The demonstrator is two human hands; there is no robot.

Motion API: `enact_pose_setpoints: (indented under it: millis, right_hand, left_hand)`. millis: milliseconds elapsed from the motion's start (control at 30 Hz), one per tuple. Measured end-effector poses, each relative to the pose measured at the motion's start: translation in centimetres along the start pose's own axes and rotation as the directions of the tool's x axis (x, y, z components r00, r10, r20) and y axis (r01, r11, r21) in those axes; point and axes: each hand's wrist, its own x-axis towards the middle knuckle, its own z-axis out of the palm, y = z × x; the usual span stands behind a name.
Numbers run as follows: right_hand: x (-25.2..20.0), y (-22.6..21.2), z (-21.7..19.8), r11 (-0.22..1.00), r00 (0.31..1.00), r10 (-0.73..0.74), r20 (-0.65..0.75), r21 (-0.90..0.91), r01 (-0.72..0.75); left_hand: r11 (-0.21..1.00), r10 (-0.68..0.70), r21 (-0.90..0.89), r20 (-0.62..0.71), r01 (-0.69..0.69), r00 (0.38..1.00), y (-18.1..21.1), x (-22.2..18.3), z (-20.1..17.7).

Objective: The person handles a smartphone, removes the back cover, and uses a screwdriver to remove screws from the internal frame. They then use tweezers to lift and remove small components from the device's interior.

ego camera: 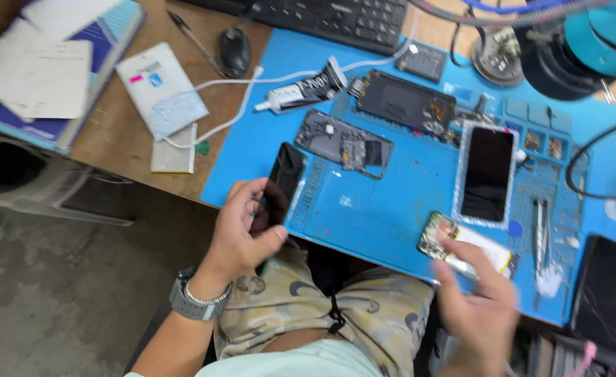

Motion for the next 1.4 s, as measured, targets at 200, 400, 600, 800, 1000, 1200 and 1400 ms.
enact_pose_setpoints:
  millis: [200, 400, 600, 800, 1000, 1200, 1400]
  right_hand:
    - [-1.9, -3.3, 9.9, 0.632, 0.92, 0.029, 0.39, 0.706, -0.319]
    - [-1.4, -3.3, 10.7, 0.599, 0.916, 0.056, 0.397, 0.721, -0.349]
    - [-1.3, -2.7, 10.5, 0.623, 0.929, -0.006, 0.369, 0.728, -0.285]
    - [-1.6, -0.1, 10.4, 0.541, 0.911, 0.062, 0.407, 0.753, -0.374]
    - [-1.3, 2.3, 9.7, 0.477, 0.879, 0.003, 0.476, 0.772, -0.419]
    - [-1.3, 4.5, 10.1, 0.455, 0.886, 0.007, 0.463, 0.788, -0.416]
    - [-1.4, 5.3, 10.2, 0.426, 0.877, -0.015, 0.481, 0.796, -0.429]
  left_hand:
    - [0.937, 0.076, 0.331, 0.111, -0.109, 0.991, 5.6, -1.5, 3.8]
    - [0.928, 0.097, 0.348, 0.123, -0.134, 0.988, 6.2, -2.3, 3.5]
    - [0.912, 0.113, 0.38, 0.129, -0.154, 0.985, 6.0, -2.6, 3.2]
    - [0.868, 0.198, 0.43, 0.157, -0.247, 0.968, 6.1, -2.8, 3.7]
    - [0.835, 0.256, 0.462, 0.157, -0.3, 0.954, 6.2, -3.1, 4.5]
    - [0.751, 0.351, 0.545, 0.151, -0.374, 0.924, 6.1, -3.3, 5.1]
    - [0.72, 0.399, 0.566, 0.133, -0.4, 0.907, 5.9, -3.3, 5.5]
